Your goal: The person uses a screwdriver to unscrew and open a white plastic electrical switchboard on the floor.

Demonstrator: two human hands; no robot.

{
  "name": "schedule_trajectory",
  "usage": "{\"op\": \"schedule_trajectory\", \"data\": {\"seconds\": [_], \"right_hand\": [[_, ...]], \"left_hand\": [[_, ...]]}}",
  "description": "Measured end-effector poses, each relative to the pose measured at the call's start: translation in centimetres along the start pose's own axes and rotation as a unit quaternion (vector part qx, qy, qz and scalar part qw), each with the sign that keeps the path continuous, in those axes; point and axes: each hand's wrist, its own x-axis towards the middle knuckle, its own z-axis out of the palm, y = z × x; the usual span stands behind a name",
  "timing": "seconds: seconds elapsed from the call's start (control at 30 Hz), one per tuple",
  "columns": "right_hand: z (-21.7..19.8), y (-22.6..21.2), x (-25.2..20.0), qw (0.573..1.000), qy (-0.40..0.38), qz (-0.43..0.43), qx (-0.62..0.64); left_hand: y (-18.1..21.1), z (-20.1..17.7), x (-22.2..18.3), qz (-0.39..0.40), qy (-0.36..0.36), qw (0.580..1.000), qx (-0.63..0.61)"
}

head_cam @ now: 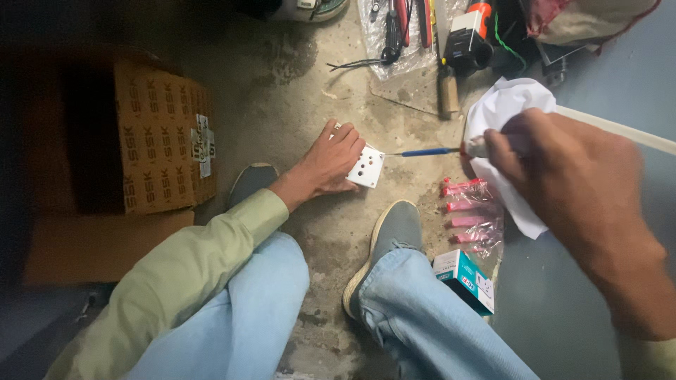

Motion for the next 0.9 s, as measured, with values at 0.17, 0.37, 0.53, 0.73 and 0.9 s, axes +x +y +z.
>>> {"op": "schedule_trajectory", "data": {"seconds": [0.17,0.37,0.53,0.73,0.9], "right_hand": [[-0.2,-0.1,-0.1,0.996,-0.042,0.032,0.068],[-2.4,-3.3,1.4,0.997,-0.059,0.014,-0.044],[-6.2,-5.3,4.3,0.985,-0.131,0.013,0.113],[-5.6,-4.0,4.6,0.978,-0.205,0.013,0.015],[-7.6,-4.7,5.9,0.966,-0.16,0.024,0.201]], "left_hand": [[-0.3,0.3,-0.5,-0.002,0.0,0.998,-0.06],[-0.1,1.6,-0.7,-0.021,0.021,0.996,-0.088],[-0.5,2.4,-0.5,-0.008,-0.003,0.996,-0.09],[-0.1,3.0,-0.8,-0.022,-0.035,0.992,-0.117],[-0.3,1.9,-0.5,-0.009,-0.007,0.996,-0.088]]}}
